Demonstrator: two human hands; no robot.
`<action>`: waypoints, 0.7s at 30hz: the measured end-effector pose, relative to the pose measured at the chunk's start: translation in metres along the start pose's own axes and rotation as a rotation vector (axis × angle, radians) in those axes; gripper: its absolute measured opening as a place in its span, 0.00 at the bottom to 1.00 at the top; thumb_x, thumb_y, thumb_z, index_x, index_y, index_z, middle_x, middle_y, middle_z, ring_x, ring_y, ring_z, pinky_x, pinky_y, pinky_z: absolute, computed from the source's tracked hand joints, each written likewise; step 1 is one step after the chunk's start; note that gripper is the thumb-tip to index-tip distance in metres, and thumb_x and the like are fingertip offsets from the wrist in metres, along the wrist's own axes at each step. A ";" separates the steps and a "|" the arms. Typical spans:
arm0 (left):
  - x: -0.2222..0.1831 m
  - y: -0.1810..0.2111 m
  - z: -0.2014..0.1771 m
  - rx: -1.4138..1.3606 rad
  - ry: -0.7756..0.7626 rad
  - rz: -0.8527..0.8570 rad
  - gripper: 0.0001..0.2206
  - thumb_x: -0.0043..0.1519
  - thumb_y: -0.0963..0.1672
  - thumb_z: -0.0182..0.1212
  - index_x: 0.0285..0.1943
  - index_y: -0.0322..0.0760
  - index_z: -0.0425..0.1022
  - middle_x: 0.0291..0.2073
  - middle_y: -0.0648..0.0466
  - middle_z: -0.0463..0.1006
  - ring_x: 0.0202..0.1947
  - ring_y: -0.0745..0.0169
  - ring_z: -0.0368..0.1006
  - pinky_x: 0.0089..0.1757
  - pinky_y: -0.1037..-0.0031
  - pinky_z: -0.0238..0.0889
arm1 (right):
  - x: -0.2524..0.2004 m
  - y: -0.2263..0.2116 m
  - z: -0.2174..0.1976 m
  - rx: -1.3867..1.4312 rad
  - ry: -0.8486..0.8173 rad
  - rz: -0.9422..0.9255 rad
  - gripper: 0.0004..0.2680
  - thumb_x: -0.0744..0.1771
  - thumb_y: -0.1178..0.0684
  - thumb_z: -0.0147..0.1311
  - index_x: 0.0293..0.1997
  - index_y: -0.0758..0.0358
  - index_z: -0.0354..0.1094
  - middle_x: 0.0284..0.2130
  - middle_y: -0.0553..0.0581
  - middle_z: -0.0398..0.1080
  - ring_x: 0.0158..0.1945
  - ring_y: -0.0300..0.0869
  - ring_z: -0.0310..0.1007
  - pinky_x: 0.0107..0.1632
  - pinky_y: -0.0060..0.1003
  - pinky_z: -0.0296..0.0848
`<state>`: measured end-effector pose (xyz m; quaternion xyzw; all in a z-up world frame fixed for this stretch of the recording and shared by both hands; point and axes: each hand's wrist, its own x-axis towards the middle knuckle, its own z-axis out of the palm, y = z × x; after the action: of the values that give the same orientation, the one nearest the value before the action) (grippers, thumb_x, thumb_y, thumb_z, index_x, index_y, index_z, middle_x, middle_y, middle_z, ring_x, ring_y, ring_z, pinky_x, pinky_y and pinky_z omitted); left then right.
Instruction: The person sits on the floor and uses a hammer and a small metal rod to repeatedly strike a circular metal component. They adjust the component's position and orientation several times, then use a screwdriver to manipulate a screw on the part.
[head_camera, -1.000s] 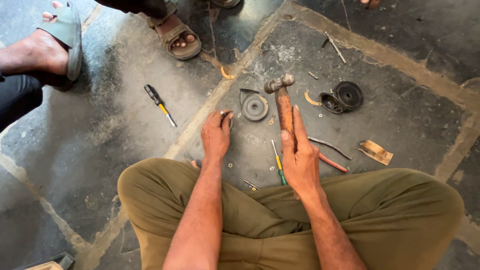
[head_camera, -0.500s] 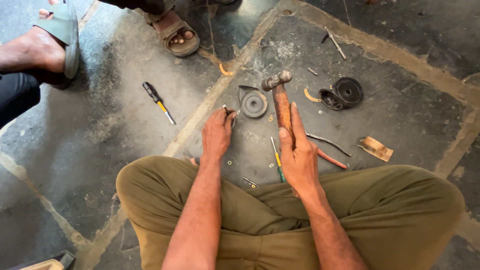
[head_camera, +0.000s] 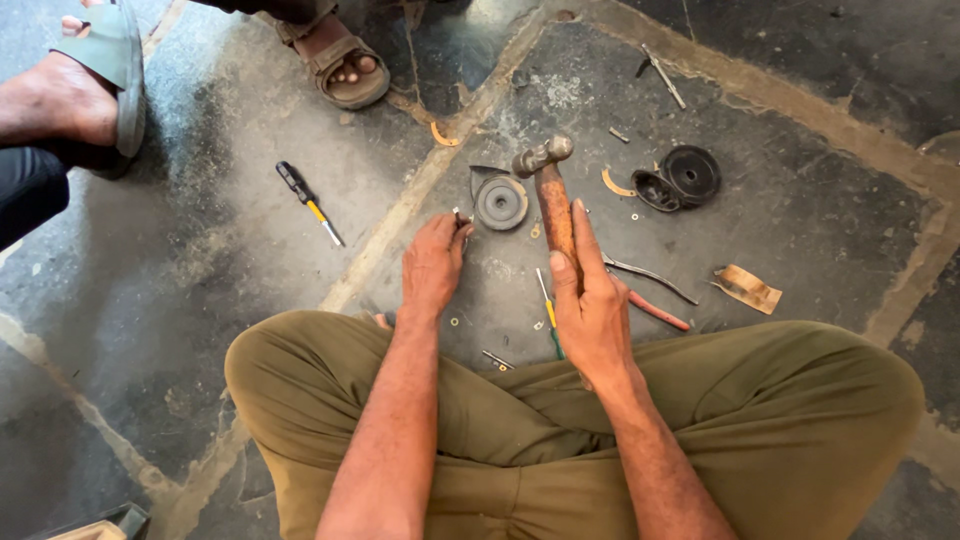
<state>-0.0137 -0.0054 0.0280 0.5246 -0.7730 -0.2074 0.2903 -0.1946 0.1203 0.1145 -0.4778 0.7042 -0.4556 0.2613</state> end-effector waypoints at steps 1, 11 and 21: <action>0.000 0.000 0.001 0.014 0.007 0.020 0.08 0.65 0.45 0.61 0.45 0.37 0.76 0.41 0.48 0.79 0.43 0.40 0.75 0.41 0.57 0.68 | 0.000 0.000 0.000 0.007 0.010 -0.024 0.22 0.72 0.48 0.45 0.77 0.59 0.50 0.33 0.70 0.75 0.33 0.52 0.80 0.40 0.43 0.73; -0.002 -0.012 0.007 -0.016 0.020 0.049 0.06 0.64 0.44 0.63 0.44 0.37 0.76 0.39 0.47 0.78 0.41 0.40 0.75 0.40 0.57 0.68 | -0.014 0.000 0.016 0.013 -0.022 -0.108 0.22 0.71 0.49 0.49 0.76 0.56 0.51 0.35 0.71 0.75 0.32 0.55 0.78 0.37 0.45 0.73; -0.004 -0.026 0.015 -0.064 0.045 0.039 0.06 0.64 0.43 0.62 0.44 0.36 0.76 0.40 0.45 0.79 0.42 0.38 0.75 0.41 0.56 0.68 | -0.026 -0.001 0.022 0.121 -0.001 -0.083 0.22 0.71 0.51 0.48 0.76 0.50 0.49 0.27 0.64 0.74 0.29 0.56 0.73 0.36 0.47 0.75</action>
<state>-0.0048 -0.0109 -0.0006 0.5044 -0.7694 -0.2143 0.3281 -0.1656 0.1350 0.1039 -0.4901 0.6550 -0.5074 0.2710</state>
